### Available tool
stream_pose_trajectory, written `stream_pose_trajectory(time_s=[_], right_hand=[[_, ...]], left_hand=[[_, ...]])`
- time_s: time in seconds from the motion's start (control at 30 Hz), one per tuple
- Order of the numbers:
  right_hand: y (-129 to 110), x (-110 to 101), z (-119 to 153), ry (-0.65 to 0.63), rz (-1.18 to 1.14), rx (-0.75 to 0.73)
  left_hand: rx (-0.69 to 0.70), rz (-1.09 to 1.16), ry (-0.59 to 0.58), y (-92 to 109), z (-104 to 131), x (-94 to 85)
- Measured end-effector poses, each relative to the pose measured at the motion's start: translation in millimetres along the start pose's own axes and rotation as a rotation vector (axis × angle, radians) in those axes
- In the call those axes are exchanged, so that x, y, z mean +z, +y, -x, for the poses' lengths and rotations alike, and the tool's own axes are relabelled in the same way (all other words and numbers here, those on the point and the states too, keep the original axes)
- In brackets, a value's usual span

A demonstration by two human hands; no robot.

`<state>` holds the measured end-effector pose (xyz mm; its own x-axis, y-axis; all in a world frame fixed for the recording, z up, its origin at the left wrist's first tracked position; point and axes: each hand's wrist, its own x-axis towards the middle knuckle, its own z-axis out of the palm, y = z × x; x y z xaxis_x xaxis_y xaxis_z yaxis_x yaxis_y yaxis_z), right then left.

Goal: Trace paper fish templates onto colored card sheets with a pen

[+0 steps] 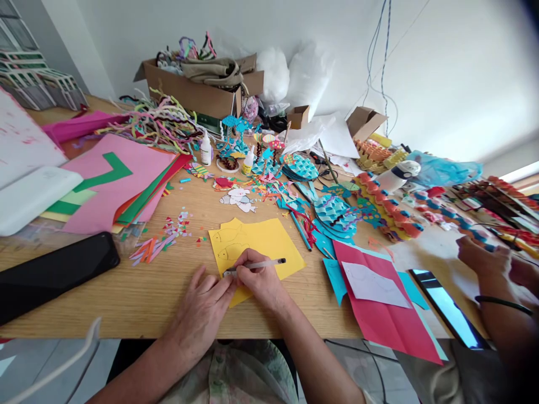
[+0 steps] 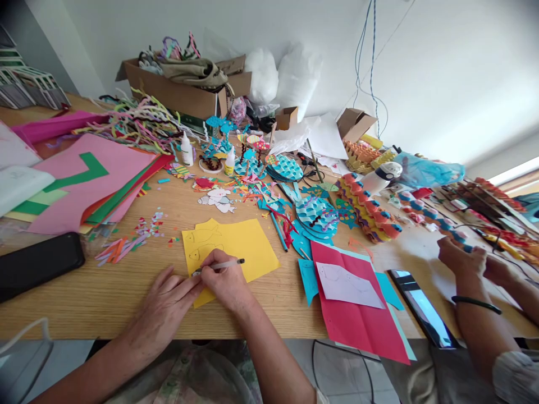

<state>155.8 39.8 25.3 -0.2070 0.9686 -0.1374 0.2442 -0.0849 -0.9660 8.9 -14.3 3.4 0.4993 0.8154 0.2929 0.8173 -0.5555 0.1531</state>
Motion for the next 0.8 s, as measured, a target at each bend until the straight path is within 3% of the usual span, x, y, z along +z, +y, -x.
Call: stream_pose_trajectory(time_s=[0.33, 0.8], right_hand=[[-7.0, -2.9, -3.8, -0.121, 0.076, -0.012], [-0.6, -1.5, -5.7, -0.072, 0.119, -0.040]], left_hand=[[0.010, 0.009, -0.043, 0.2, -1.5, -0.5], [0.004, 0.006, -0.020, 0.1, -0.9, 2.2]])
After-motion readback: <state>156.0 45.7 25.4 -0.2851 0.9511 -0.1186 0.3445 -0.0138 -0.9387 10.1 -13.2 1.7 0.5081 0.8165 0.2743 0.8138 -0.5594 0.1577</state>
